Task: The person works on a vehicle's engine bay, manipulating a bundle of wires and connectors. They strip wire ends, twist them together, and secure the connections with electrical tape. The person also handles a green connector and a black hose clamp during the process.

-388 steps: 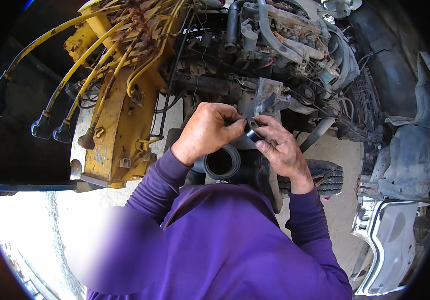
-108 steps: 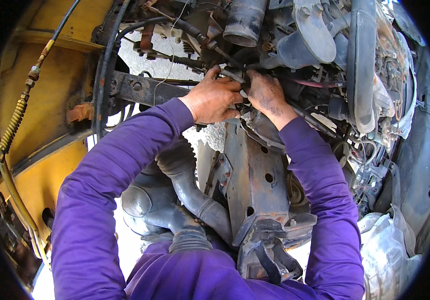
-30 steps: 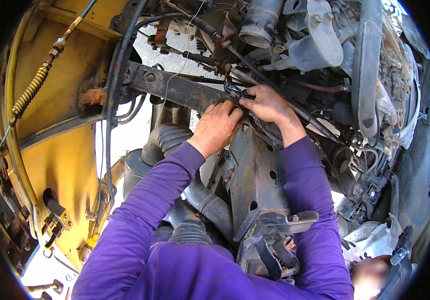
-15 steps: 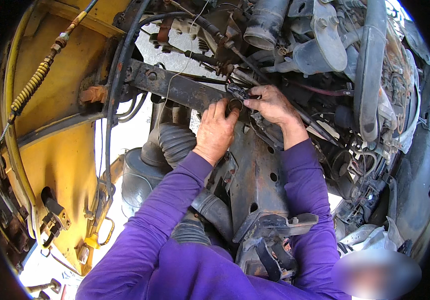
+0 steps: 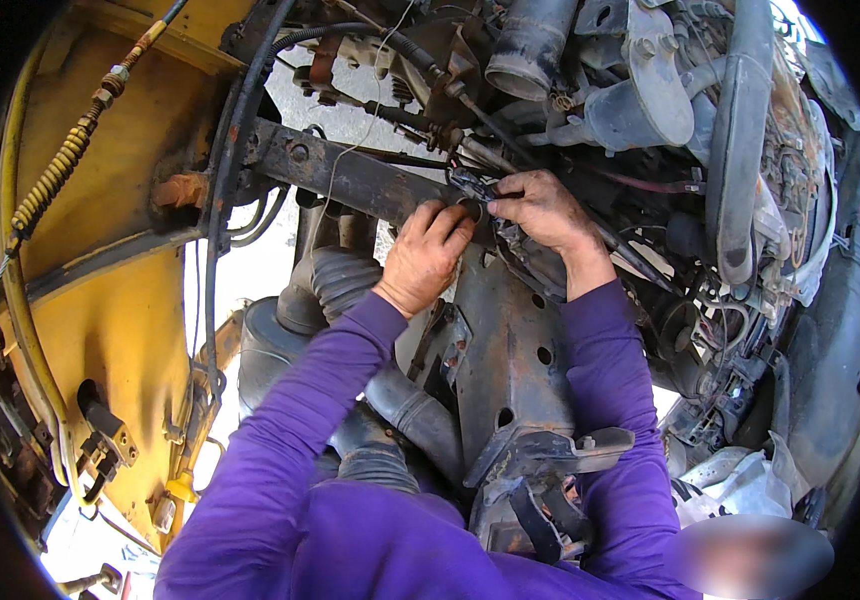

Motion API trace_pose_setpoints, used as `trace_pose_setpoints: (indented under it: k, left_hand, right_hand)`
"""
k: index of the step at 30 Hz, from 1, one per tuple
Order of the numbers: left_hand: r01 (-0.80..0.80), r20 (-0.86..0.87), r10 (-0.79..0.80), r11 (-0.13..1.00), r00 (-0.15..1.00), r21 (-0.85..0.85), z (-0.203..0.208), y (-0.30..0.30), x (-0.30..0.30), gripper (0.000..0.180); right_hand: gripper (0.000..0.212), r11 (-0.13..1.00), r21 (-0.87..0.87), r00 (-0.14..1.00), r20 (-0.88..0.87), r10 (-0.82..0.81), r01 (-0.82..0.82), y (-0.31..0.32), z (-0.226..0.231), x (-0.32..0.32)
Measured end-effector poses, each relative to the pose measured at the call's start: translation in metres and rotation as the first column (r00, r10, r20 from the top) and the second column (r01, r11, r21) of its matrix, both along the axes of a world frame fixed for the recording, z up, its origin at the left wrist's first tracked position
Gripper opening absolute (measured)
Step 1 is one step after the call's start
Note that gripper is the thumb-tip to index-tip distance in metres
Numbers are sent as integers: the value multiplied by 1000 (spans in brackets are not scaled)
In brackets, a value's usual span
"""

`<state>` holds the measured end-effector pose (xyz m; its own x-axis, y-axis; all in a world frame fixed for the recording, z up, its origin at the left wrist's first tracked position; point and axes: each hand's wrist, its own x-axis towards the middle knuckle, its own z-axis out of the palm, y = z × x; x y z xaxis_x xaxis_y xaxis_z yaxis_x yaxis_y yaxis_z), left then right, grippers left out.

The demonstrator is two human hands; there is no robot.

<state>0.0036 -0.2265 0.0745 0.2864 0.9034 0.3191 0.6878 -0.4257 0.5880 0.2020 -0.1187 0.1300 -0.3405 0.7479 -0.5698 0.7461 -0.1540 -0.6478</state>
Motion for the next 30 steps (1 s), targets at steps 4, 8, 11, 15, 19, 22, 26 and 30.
trace_pose_setpoints:
  k: [4,8,11,15,19,22,26,30]
  left_hand:
    - [110,-116,-113,994,987,-25,9,12,-10,40]
    - [120,-255,-131,991,958,-57,24,18,1,33]
    - [190,-365,-180,982,914,-8,20,20,-3,28]
    - [357,-421,-338,933,842,-34,20,27,-3,25]
    - [309,-338,-290,951,895,3,14,28,-5,26]
    - [193,-256,-183,981,949,13,8,24,-6,26]
    - [132,-146,-122,989,982,66,0,22,-4,26]
    - [104,-67,-100,992,993,68,-6,22,-3,28]
  right_hand:
    - [38,1000,21,1000,-25,-13,13,-2,-3,3]
    - [40,994,108,1000,18,15,-16,-2,-4,7]
    - [39,992,122,999,30,42,-45,0,1,4]
    - [35,998,19,998,-29,-53,54,-8,-8,8]
    - [30,982,-135,976,-154,-154,134,-3,-14,12]
    - [30,824,-361,838,-170,-518,436,-3,-9,2]
    - [32,957,-287,999,20,-42,46,32,-18,-3]
    - [33,932,-340,992,-63,114,-128,54,-26,1]
